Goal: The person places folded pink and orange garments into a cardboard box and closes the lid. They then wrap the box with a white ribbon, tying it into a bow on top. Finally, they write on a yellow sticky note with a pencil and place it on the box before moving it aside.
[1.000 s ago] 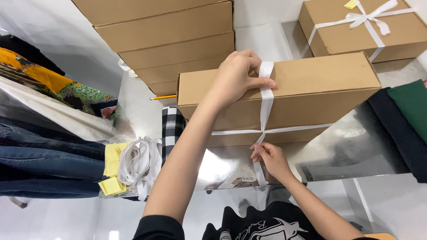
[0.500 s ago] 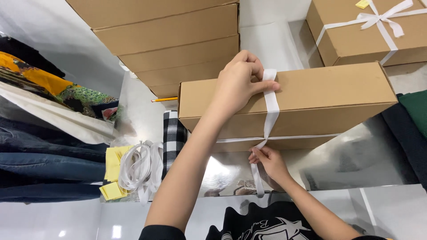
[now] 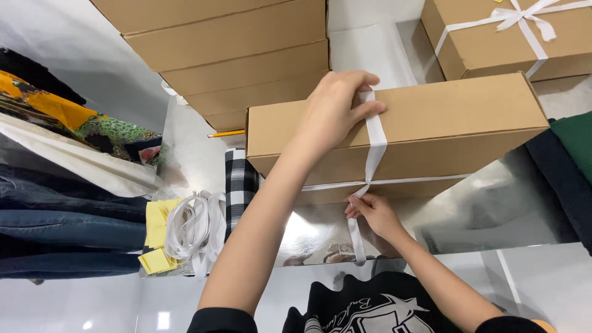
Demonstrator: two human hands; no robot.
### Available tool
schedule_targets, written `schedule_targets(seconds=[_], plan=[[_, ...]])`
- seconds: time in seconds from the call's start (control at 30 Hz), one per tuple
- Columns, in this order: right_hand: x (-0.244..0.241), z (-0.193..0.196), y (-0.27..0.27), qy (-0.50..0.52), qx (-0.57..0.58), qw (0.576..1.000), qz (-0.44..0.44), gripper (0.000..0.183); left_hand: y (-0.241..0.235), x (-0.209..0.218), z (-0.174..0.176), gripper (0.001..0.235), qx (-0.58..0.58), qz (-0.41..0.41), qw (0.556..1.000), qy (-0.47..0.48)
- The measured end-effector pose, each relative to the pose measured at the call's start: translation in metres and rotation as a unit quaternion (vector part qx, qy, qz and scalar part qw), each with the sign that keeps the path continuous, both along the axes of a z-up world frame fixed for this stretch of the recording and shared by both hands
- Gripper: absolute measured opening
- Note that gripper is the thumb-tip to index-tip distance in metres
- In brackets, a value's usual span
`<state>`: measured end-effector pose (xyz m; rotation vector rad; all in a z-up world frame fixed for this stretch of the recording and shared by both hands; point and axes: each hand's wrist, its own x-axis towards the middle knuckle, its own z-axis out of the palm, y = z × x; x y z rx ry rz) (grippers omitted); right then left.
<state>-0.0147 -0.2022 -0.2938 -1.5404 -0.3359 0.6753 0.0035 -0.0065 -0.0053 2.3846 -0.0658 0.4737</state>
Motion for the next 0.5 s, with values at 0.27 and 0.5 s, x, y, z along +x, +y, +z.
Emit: schedule_targets(seconds=[0.27,0.5], plan=[[0.013,-0.033,-0.002,0.035,0.016,0.999,0.017,0.027,-0.012,-0.032,0.036,0.071,0.060,-0.045,0.996,0.054],[0.007,-0.016,-0.005,0.064,0.017,0.997,0.028,0.027,-0.030,-0.038,0.011,0.122,0.279,-0.037,0.954,0.108]])
